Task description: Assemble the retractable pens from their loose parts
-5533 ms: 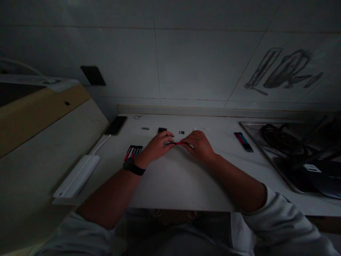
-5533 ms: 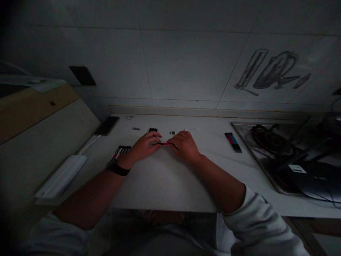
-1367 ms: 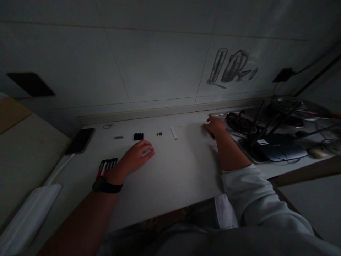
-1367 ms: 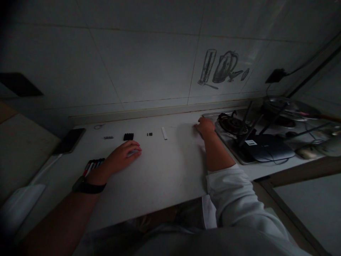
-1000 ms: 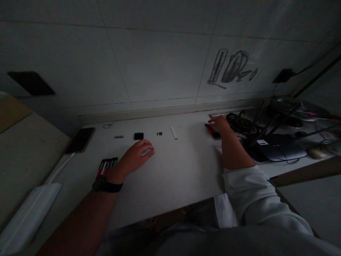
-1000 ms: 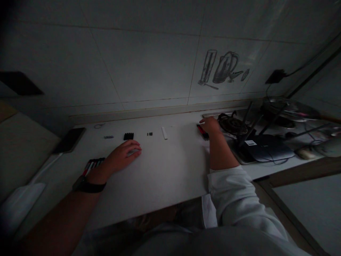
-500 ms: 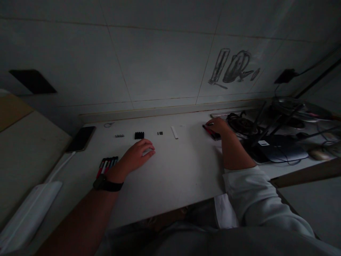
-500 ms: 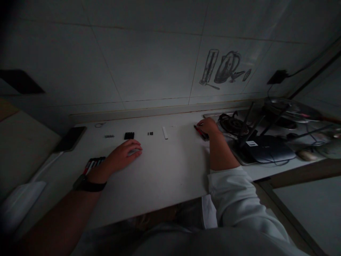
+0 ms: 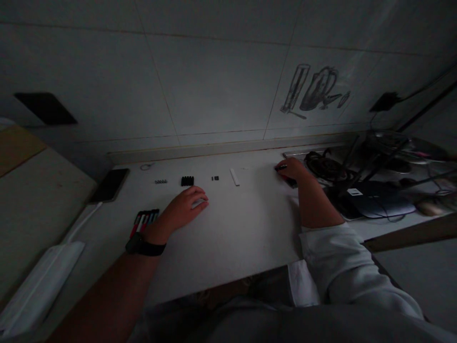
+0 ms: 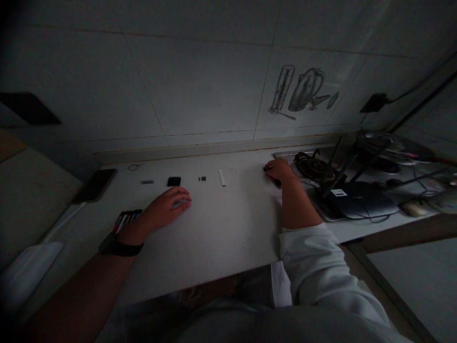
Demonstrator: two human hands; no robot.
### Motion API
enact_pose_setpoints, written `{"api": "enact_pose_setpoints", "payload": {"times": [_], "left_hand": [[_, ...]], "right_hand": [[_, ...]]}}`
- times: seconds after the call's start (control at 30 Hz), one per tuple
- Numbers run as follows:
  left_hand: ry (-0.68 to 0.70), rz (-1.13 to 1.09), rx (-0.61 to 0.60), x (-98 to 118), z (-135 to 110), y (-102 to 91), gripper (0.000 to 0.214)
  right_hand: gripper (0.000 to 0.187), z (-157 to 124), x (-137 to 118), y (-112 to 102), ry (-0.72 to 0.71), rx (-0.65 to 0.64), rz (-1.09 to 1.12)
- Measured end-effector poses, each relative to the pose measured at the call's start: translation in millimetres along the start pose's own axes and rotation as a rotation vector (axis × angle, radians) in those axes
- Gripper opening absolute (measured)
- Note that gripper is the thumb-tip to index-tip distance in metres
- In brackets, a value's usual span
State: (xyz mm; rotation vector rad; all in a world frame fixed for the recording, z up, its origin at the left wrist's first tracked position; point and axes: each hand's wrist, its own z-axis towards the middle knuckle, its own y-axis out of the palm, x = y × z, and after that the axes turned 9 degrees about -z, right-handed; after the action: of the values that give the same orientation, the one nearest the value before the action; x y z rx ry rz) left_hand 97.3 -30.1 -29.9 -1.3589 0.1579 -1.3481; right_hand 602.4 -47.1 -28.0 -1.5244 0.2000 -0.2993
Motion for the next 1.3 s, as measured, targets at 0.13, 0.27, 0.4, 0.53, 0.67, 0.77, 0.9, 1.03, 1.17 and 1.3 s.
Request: {"api": "enact_pose_setpoints", "payload": {"times": [0.13, 0.27, 0.4, 0.53, 0.67, 0.77, 0.9, 1.03, 1.17, 1.3], "left_hand": [[0.001, 0.007, 0.004, -1.1, -0.4, 0.2, 0.025], [0.002, 0.003, -0.004, -1.5, -0.6, 0.1, 0.026], [0.005, -0.004, 0.0, -0.7, -0.4, -0.3, 0.025], [0.003, -0.006, -0.002, 0.2, -0.2, -0.7, 0.025], [0.002, -0.003, -0.008, 0.4, -0.2, -1.0, 0.026], [-0.002, -0.001, -0.007, -0.4, -0.3, -0.7, 0.026], [0.0, 0.0, -0.001, -1.4, -0.7, -0.3, 0.026], [-0.006, -0.001, -0.005, -1.2, -0.9, -0.4, 0.026], [-0.01, 0.005, -0.012, -1.5, -0.5, -0.4, 0.027], [-0.012, 0.005, -0.021, -0.7, -0.5, -1.2, 0.028]], "right_hand": [[0.036, 0.0, 1.5, 0.4, 0.038, -0.021, 0.021], [0.034, -0.7, 2.6, 1.4, 0.061, 0.01, 0.028], [0.034, -2.3, 4.7, 2.5, 0.059, 0.032, 0.033], [0.035, -2.4, 6.8, 3.6, 0.044, 0.054, 0.007], [0.034, -0.6, 8.5, 4.7, 0.044, 0.054, 0.011], [0.034, 1.0, 9.2, 5.3, 0.046, 0.042, 0.011], [0.033, 2.2, 8.8, 5.0, 0.053, 0.02, 0.004], [0.033, 1.5, 8.4, 5.6, 0.068, 0.021, 0.019], [0.033, 0.2, 7.9, 7.0, 0.072, 0.043, 0.044], [0.038, -0.5, 4.3, -0.4, 0.07, 0.245, 0.159]]}}
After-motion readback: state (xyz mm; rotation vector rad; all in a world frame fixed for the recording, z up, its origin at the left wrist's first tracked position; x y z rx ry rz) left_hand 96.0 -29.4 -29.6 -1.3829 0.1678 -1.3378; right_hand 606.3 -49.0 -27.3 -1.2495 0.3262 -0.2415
